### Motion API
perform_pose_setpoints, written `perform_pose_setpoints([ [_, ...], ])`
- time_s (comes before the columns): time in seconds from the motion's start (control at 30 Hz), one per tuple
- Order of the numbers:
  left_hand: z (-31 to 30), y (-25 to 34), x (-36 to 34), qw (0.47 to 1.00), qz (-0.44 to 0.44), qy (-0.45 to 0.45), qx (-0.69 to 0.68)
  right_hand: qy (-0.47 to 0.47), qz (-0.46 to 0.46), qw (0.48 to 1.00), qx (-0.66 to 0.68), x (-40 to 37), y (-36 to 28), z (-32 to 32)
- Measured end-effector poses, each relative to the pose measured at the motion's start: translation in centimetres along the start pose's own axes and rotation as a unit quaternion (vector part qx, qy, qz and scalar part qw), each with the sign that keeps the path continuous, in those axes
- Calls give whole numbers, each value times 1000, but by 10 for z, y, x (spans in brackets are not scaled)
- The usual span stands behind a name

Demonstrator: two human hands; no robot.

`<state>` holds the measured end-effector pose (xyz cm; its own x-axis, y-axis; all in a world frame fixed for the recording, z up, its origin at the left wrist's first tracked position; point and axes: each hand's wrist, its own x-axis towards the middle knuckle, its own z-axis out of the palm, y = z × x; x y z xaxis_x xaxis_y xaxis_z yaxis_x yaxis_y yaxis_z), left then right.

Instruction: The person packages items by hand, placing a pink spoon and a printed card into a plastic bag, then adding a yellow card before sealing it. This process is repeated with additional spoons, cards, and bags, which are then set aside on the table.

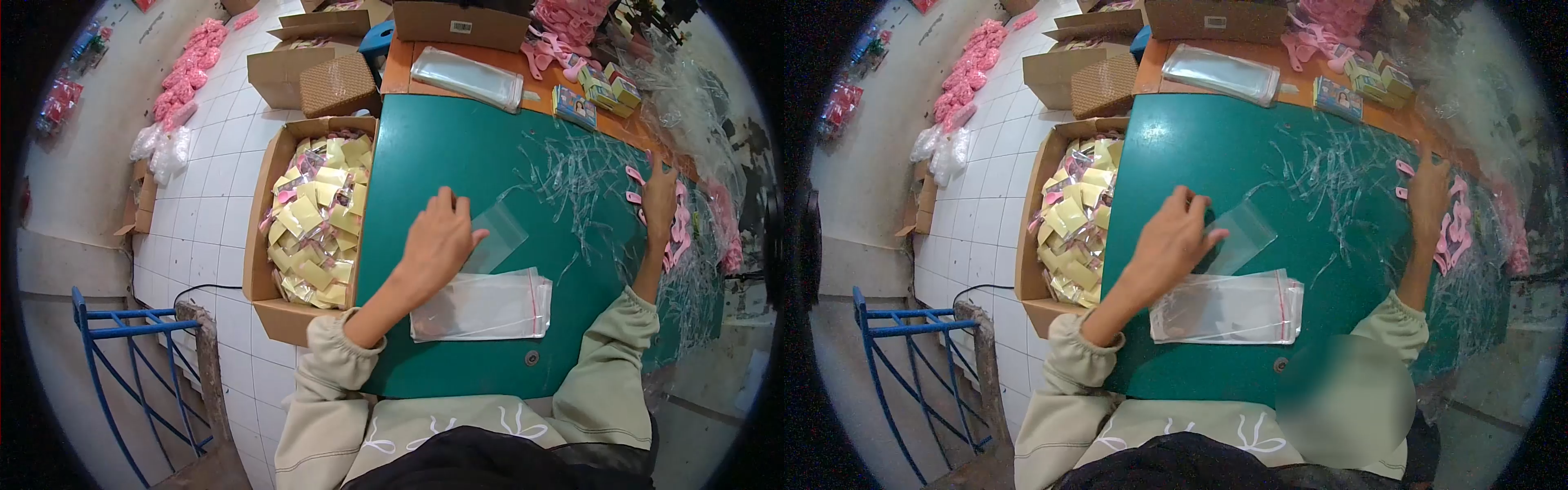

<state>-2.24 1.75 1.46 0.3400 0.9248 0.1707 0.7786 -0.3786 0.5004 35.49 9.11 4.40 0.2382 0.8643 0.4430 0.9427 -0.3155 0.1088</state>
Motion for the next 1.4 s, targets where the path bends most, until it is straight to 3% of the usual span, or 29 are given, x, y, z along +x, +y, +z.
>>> perform_pose_setpoints([
  [0.07, 21, -1, 5, 999, 10, 37, 6, 8, -25, 992, 121, 3, 1, -1],
  [0.13, 25, -4, 4, 995, -1, 35, -94, -9, -52, 950, 307, -4, -17, -21],
  [0.23, 31, -16, 6, 984, 15, 11, -179, -147, -17, 864, 482, -12, -56, -48],
  [0.33, 19, -14, 5, 977, 0, -24, -212, -129, -154, 864, 462, -32, -92, -63],
  [0.4, 7, -9, 7, 971, -19, -37, -234, -126, -151, 855, 480, -47, -116, -81],
  [0.5, 12, -21, 8, 859, -86, -81, -497, -111, -145, 852, 491, -55, -126, -86],
  [0.6, 4, -22, 9, 804, -114, -137, -568, -99, -139, 823, 541, -57, -128, -83],
  [0.83, 1, -19, 10, 777, -151, -126, -598, -102, -75, 755, 643, -68, -135, -85],
  [1.03, 2, -17, 9, 775, -158, -116, -601, -85, -109, 785, 603, -74, -143, -90],
  [1.2, 6, -11, 9, 796, -103, -143, -579, -154, -146, 754, 622, -80, -148, -89],
  [1.23, 4, -7, 7, 770, -90, -142, -616, -172, -157, 746, 625, -81, -149, -89],
  [1.33, -4, 1, 5, 793, -59, -89, -600, -158, -186, 744, 622, -82, -147, -95],
  [1.4, -4, -8, 5, 776, -64, -158, -607, -121, -190, 766, 603, -82, -146, -100],
])
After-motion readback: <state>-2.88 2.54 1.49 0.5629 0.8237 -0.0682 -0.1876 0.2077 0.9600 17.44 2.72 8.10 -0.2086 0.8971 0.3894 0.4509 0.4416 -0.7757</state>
